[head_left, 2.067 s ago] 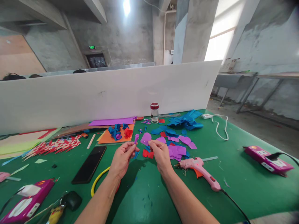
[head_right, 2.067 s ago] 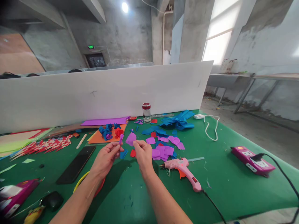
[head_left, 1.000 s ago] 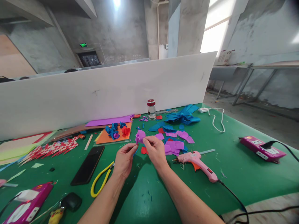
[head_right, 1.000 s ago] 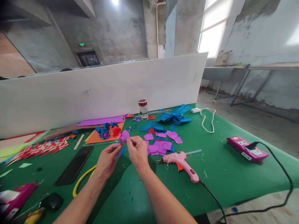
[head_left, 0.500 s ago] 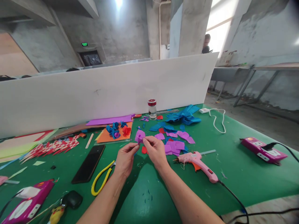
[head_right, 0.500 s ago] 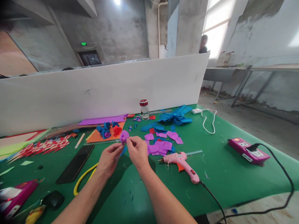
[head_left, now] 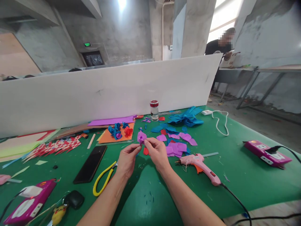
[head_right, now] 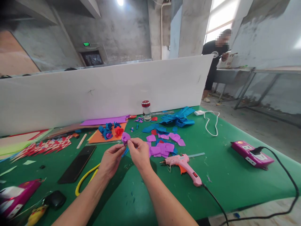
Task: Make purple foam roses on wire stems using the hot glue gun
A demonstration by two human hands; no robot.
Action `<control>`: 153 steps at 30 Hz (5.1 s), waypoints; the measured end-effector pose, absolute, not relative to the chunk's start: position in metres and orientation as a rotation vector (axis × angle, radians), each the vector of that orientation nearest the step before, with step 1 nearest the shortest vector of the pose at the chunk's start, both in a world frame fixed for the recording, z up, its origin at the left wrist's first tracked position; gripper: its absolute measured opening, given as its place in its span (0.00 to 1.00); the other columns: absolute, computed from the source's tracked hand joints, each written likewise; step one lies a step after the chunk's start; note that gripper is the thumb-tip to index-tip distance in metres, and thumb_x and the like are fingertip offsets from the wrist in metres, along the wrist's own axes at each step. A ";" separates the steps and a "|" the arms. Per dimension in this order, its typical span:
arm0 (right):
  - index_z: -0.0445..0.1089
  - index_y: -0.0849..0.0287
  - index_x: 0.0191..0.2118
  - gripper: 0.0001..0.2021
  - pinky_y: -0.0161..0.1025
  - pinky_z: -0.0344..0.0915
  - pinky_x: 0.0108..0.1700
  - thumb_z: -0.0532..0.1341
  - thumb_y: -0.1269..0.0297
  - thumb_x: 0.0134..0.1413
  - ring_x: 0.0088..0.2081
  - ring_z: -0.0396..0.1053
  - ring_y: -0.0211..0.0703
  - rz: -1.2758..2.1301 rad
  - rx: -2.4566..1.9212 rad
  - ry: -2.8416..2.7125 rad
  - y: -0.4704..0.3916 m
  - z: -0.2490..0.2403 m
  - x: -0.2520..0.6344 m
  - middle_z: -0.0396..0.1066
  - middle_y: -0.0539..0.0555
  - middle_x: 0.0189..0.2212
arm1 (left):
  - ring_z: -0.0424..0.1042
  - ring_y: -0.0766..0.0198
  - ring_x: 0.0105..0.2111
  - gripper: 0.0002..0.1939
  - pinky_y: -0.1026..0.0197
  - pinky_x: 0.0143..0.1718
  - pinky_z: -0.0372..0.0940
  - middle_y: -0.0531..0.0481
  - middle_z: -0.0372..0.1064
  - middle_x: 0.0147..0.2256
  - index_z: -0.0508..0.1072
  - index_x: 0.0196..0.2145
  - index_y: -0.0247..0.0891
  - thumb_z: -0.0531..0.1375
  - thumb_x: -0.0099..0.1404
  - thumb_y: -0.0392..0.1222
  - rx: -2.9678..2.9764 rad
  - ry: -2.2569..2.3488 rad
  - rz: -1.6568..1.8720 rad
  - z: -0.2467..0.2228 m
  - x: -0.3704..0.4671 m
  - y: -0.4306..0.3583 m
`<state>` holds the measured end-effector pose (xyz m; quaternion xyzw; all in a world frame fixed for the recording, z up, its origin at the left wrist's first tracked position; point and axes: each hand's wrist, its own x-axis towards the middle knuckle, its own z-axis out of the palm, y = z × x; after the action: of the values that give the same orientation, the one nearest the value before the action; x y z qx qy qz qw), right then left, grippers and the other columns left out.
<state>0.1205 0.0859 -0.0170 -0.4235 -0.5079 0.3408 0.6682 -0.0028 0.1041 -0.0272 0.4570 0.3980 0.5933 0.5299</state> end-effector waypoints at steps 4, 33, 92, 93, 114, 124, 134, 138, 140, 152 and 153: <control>0.77 0.59 0.29 0.12 0.36 0.63 0.33 0.58 0.62 0.52 0.31 0.68 0.43 0.814 -0.949 -1.122 0.087 -0.017 0.120 0.73 0.52 0.26 | 0.70 0.65 0.31 0.10 0.62 0.39 0.63 0.51 0.75 0.26 0.80 0.24 0.38 0.73 0.39 0.39 1.084 0.938 1.418 -0.028 -0.003 0.105; 0.75 0.59 0.38 0.12 0.36 0.64 0.34 0.62 0.60 0.49 0.32 0.69 0.42 1.001 -0.854 -1.016 0.091 -0.020 0.119 0.75 0.52 0.31 | 0.64 0.69 0.25 0.12 0.65 0.29 0.58 0.52 0.73 0.23 0.80 0.24 0.36 0.73 0.38 0.40 1.060 0.937 1.390 -0.029 -0.003 0.104; 0.74 0.60 0.30 0.14 0.33 0.64 0.31 0.73 0.59 0.36 0.27 0.68 0.36 1.357 -0.711 -0.859 0.092 -0.031 0.101 0.73 0.50 0.25 | 0.63 0.66 0.26 0.14 0.65 0.29 0.58 0.49 0.76 0.29 0.81 0.32 0.38 0.70 0.48 0.47 1.206 0.921 1.435 -0.020 -0.022 0.106; 0.74 0.60 0.30 0.14 0.33 0.63 0.30 0.73 0.59 0.36 0.26 0.68 0.36 1.358 -0.712 -0.870 0.092 -0.032 0.101 0.73 0.50 0.24 | 0.64 0.66 0.27 0.13 0.65 0.30 0.58 0.49 0.76 0.30 0.81 0.33 0.38 0.69 0.49 0.46 1.232 0.901 1.419 -0.020 -0.021 0.105; 0.73 0.59 0.32 0.13 0.33 0.60 0.28 0.71 0.60 0.39 0.24 0.65 0.35 1.348 -0.663 -0.939 0.089 -0.030 0.103 0.70 0.47 0.21 | 0.65 0.65 0.28 0.14 0.63 0.34 0.60 0.49 0.74 0.29 0.81 0.34 0.37 0.69 0.51 0.46 1.121 0.772 1.371 -0.024 -0.019 0.106; 0.72 0.60 0.27 0.12 0.33 0.58 0.27 0.71 0.59 0.39 0.23 0.62 0.33 1.319 -0.686 -0.943 0.087 -0.029 0.104 0.68 0.46 0.19 | 0.66 0.64 0.29 0.11 0.64 0.33 0.59 0.50 0.74 0.28 0.81 0.33 0.37 0.68 0.52 0.44 1.155 0.766 1.361 -0.022 -0.021 0.106; 0.75 0.60 0.27 0.10 0.32 0.58 0.29 0.72 0.60 0.38 0.25 0.62 0.33 1.349 -0.709 -0.996 0.088 -0.027 0.110 0.70 0.48 0.23 | 0.69 0.60 0.37 0.09 0.61 0.40 0.62 0.47 0.75 0.33 0.81 0.33 0.37 0.69 0.52 0.41 1.187 0.703 1.322 -0.019 -0.023 0.104; 0.75 0.58 0.27 0.11 0.31 0.58 0.28 0.73 0.61 0.36 0.25 0.62 0.33 1.366 -0.671 -1.008 0.089 -0.025 0.112 0.69 0.46 0.22 | 0.70 0.59 0.37 0.08 0.60 0.40 0.62 0.47 0.74 0.33 0.81 0.32 0.37 0.68 0.52 0.41 1.220 0.676 1.307 -0.016 -0.024 0.102; 0.74 0.58 0.26 0.11 0.31 0.58 0.28 0.74 0.62 0.35 0.24 0.62 0.32 1.374 -0.651 -1.021 0.089 -0.024 0.113 0.68 0.46 0.21 | 0.70 0.59 0.37 0.07 0.60 0.40 0.63 0.47 0.74 0.33 0.81 0.31 0.38 0.68 0.52 0.41 1.233 0.671 1.301 -0.016 -0.025 0.102; 0.70 0.59 0.25 0.13 0.30 0.57 0.28 0.74 0.63 0.35 0.23 0.62 0.31 1.364 -0.601 -1.080 0.087 -0.022 0.115 0.68 0.45 0.21 | 0.71 0.58 0.37 0.11 0.57 0.44 0.62 0.47 0.76 0.29 0.82 0.31 0.38 0.70 0.49 0.44 1.253 0.668 1.245 -0.013 -0.029 0.099; 0.69 0.59 0.25 0.14 0.30 0.57 0.27 0.74 0.63 0.35 0.23 0.61 0.31 1.364 -0.603 -1.077 0.087 -0.022 0.115 0.68 0.44 0.21 | 0.71 0.58 0.38 0.11 0.57 0.44 0.62 0.47 0.76 0.29 0.82 0.31 0.38 0.70 0.49 0.44 1.255 0.668 1.248 -0.013 -0.029 0.099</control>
<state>0.1148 0.0870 -0.0225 -0.2607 -0.4659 0.5899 0.6058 -0.0288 0.0994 -0.0126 0.5380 0.2865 0.5349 0.5851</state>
